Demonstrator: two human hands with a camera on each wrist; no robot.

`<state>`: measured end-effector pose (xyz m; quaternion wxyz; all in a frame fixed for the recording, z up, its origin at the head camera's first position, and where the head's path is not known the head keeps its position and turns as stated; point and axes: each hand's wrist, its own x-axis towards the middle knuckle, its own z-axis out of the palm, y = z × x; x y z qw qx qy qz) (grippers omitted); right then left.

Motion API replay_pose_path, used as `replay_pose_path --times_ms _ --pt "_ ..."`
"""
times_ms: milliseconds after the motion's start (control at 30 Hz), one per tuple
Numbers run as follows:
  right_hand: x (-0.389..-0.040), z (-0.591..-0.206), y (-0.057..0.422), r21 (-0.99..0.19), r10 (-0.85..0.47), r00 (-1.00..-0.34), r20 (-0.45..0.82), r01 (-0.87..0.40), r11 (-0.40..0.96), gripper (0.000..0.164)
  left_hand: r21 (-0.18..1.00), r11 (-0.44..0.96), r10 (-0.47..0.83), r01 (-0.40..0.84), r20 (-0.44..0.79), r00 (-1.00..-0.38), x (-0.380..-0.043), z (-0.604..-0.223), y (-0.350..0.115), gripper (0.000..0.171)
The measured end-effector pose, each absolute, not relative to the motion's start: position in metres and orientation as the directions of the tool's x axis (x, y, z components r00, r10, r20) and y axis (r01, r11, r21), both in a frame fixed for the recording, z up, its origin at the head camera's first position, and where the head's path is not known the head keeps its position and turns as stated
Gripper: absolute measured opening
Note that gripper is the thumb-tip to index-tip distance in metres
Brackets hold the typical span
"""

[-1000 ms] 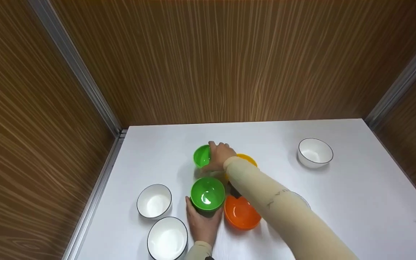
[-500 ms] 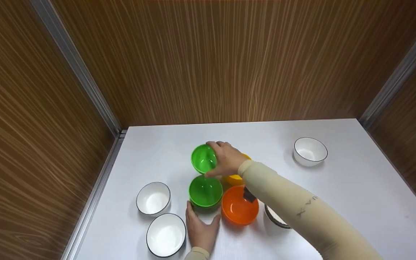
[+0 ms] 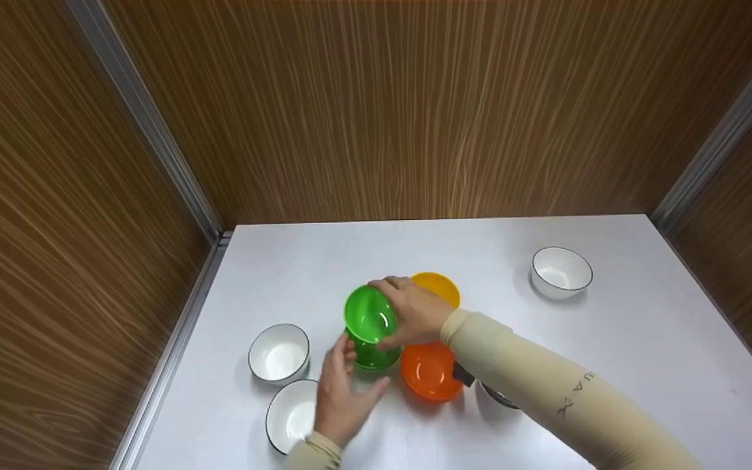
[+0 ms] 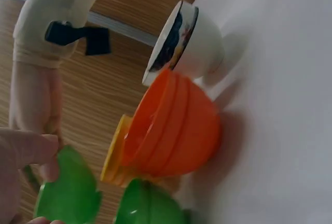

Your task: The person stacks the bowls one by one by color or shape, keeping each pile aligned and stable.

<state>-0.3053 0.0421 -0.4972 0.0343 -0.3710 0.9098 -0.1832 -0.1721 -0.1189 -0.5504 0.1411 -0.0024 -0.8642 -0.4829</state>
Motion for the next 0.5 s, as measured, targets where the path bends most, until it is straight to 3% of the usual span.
replay_pose_path --times_ms 100,200,400,500 --pt "-0.303 -0.501 0.042 -0.347 -0.700 -0.711 0.072 -0.676 0.650 0.102 0.729 0.667 -0.034 0.153 0.234 -0.972 -0.192 -0.533 -0.139 0.104" --pt "-0.301 -0.506 0.041 -0.328 -0.709 -0.702 0.064 -0.686 0.650 0.103 0.649 0.747 0.063 0.140 0.141 -0.988 -0.213 -0.526 -0.156 0.112" --pt "-0.297 -0.519 0.040 -0.305 -0.710 -0.704 0.022 -0.681 0.665 0.103 0.599 0.788 0.237 0.140 -0.086 -0.968 -0.245 -0.533 -0.170 0.117" --pt "-0.296 -0.524 0.038 -0.308 -0.715 -0.699 0.013 -0.683 0.662 0.102 0.579 0.796 0.302 0.178 -0.126 -0.945 -0.254 -0.538 -0.171 0.116"
